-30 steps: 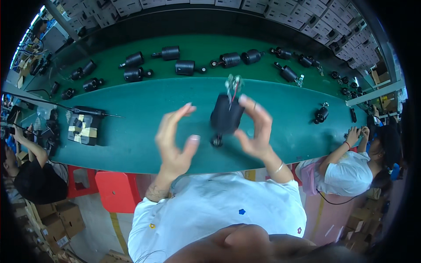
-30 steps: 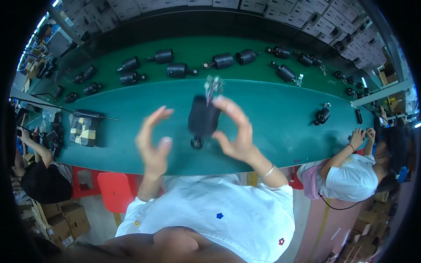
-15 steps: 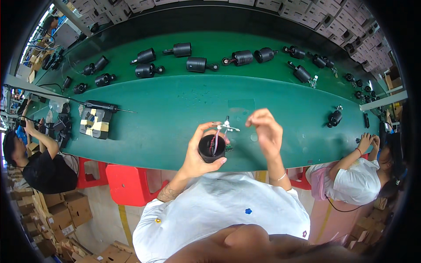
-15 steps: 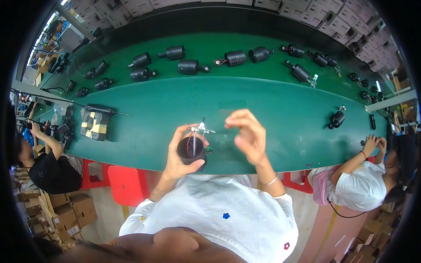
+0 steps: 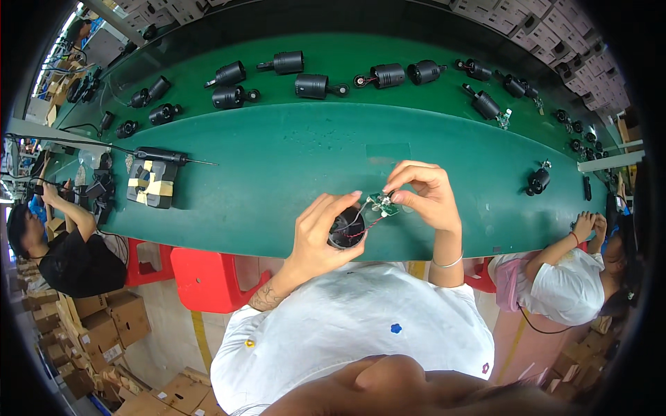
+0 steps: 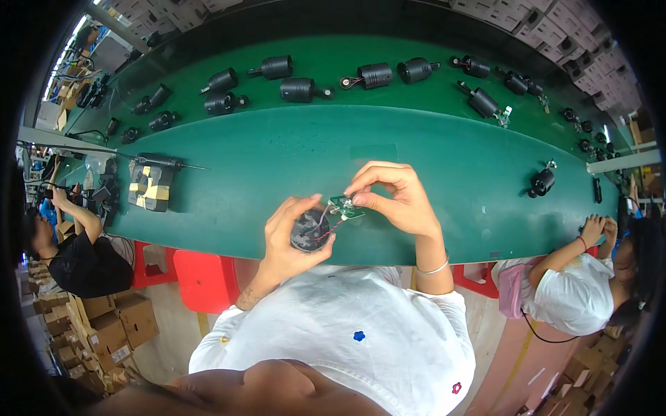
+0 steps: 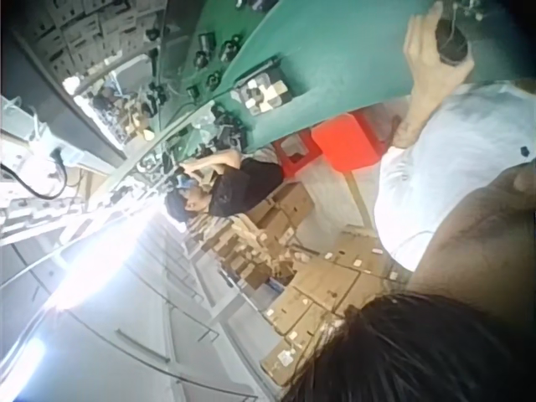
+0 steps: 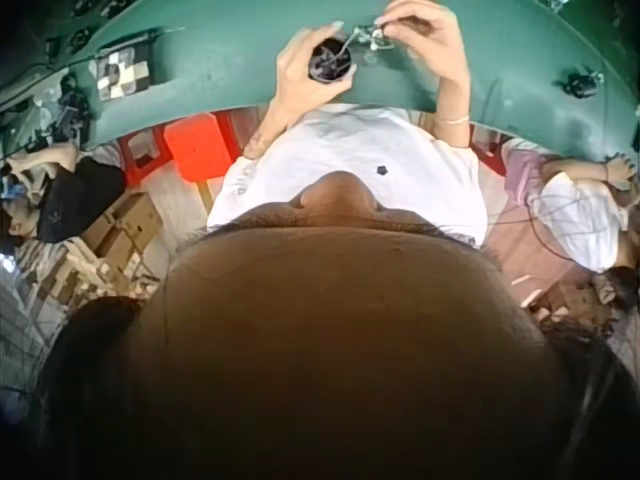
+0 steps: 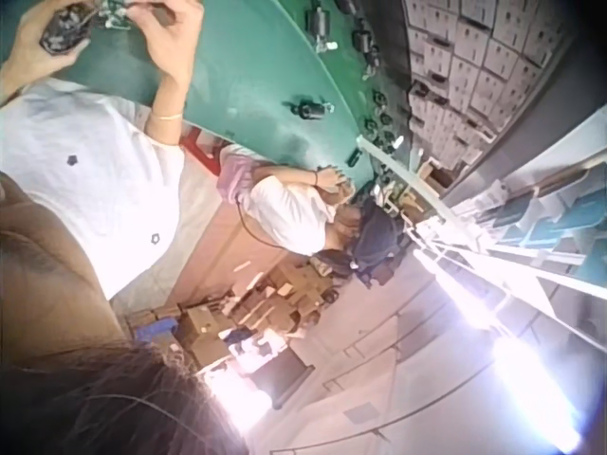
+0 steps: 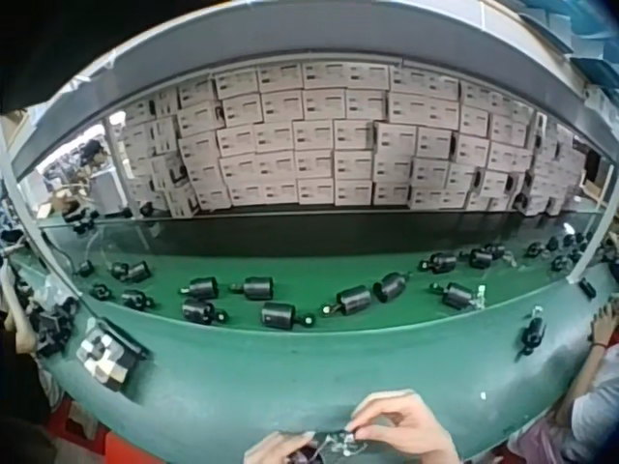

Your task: Assembling electronic circuit boards into black cylindrical housings at a factory workbench.

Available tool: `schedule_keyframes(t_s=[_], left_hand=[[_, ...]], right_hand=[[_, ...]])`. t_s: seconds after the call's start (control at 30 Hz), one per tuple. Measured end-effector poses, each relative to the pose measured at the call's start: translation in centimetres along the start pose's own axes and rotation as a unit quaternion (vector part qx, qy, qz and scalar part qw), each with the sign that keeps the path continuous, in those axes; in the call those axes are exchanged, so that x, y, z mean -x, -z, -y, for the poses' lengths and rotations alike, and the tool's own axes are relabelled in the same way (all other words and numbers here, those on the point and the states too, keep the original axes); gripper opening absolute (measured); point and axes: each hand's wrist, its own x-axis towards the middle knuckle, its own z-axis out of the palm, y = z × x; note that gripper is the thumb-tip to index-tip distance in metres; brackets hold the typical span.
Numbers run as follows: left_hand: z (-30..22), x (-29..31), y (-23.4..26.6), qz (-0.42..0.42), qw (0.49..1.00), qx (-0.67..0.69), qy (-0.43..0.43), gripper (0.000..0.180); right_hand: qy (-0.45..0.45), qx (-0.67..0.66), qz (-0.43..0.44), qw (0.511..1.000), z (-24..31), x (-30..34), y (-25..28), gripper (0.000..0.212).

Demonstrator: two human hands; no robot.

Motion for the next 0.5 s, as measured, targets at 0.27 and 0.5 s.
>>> schedule_keyframes(t_s=[0.27,0.5], left_hand=[[0.1,0.3,-0.9,-0.082,0.996,-0.003,0.025,0.068],[1.0,1.6,-1.4,-0.024,0.944,0.313,0.102,0.079]], right_hand=[[0.039,0.061,-0.084,0.994,-0.6,0.8,-0.8,0.012],[0.041,-0.107,-0.155,0.981,-3.5,0.5,-3.1,0.011]])
